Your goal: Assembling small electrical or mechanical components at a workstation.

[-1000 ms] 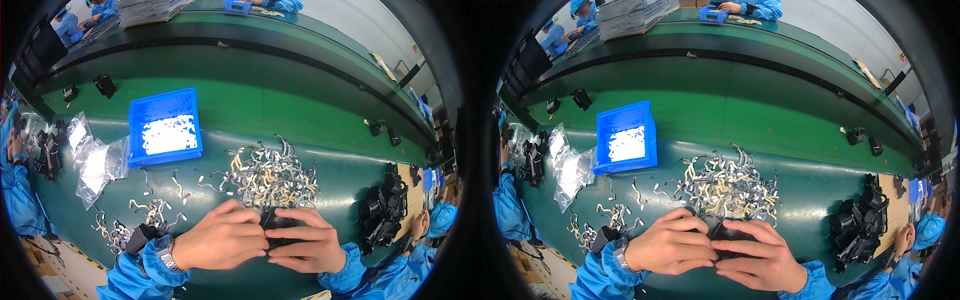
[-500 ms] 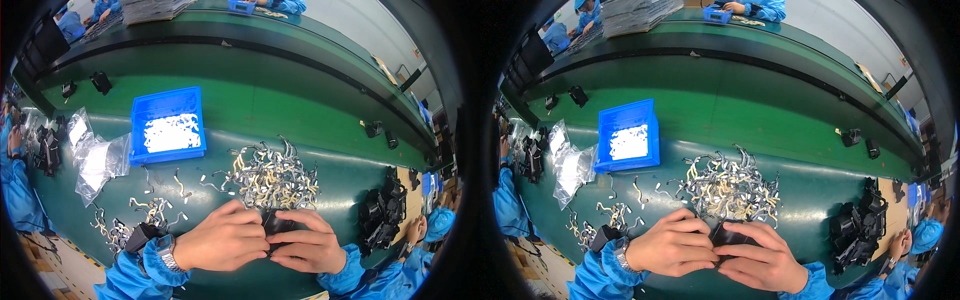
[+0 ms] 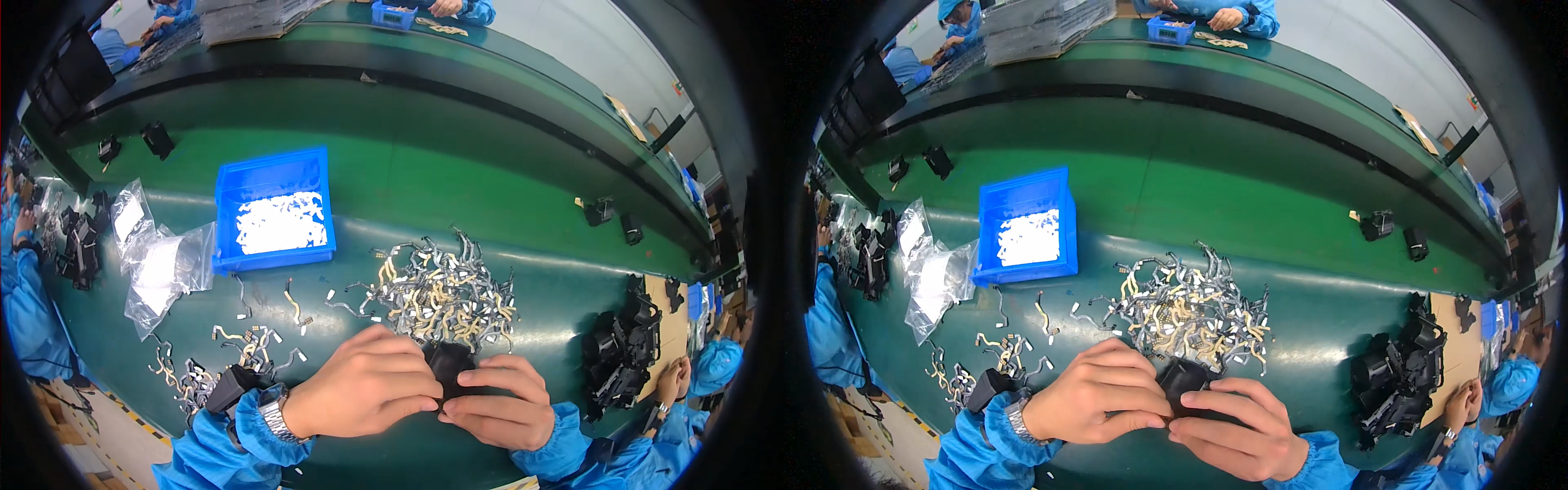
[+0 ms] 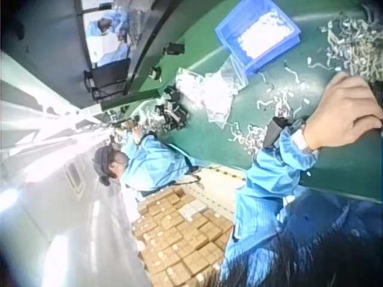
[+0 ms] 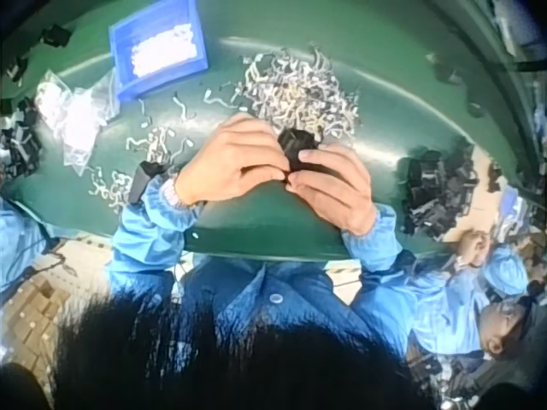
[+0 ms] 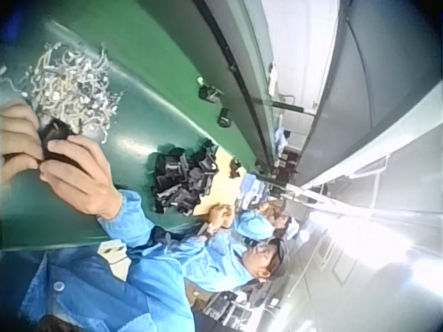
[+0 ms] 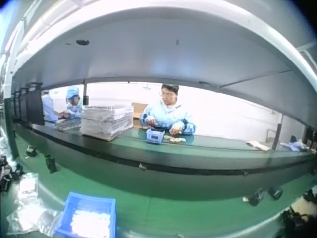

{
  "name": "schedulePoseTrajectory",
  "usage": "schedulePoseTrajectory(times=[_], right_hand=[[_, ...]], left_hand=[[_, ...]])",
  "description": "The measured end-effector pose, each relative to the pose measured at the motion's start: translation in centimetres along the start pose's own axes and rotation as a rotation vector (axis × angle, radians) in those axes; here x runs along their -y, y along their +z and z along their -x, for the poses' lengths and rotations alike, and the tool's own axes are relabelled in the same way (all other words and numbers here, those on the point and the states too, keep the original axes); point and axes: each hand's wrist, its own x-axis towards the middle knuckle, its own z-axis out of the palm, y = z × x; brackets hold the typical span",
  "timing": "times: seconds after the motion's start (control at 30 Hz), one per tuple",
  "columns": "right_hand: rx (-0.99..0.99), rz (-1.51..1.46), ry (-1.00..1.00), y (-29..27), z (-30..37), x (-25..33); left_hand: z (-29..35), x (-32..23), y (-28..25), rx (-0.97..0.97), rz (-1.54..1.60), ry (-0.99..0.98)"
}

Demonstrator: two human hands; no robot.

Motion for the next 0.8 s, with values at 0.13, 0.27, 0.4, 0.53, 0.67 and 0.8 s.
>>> schedulePoseTrajectory(times=[0.13,0.27,0.4,0.53,0.67,0.8], right_hand=[[-0.113,-0.305,0.147,0.0,-0.6,-0.7],[0.113,-0.3,0.267,-1.8,-2.3,-1.3],[0.386,-0.275,0.217,-2.0,-2.7,-1.9],[0.154,-0.24,0.365,-3.0,-6.4,-3.8],[-0.332,-0.105,0.688,-0.7,-9.3,-12.3],[-0.241,0.091,0.904,2.2,-9.2,-18.5]], left_hand=[[0.2,0.4,-0.1,-0.044,0.039,0.083],[0.3,0.2,-0.5,-0.028,0.011,0.109],[0.0,-0.5,-0.6,-0.071,-0.003,0.152],[0.0,-1.2,-0.9,-0.432,-0.069,0.071],[0.5,-1.0,-0.4,-0.411,-0.117,0.087],[0.2,-0.7,0.1,-0.336,-0.209,0.126]])
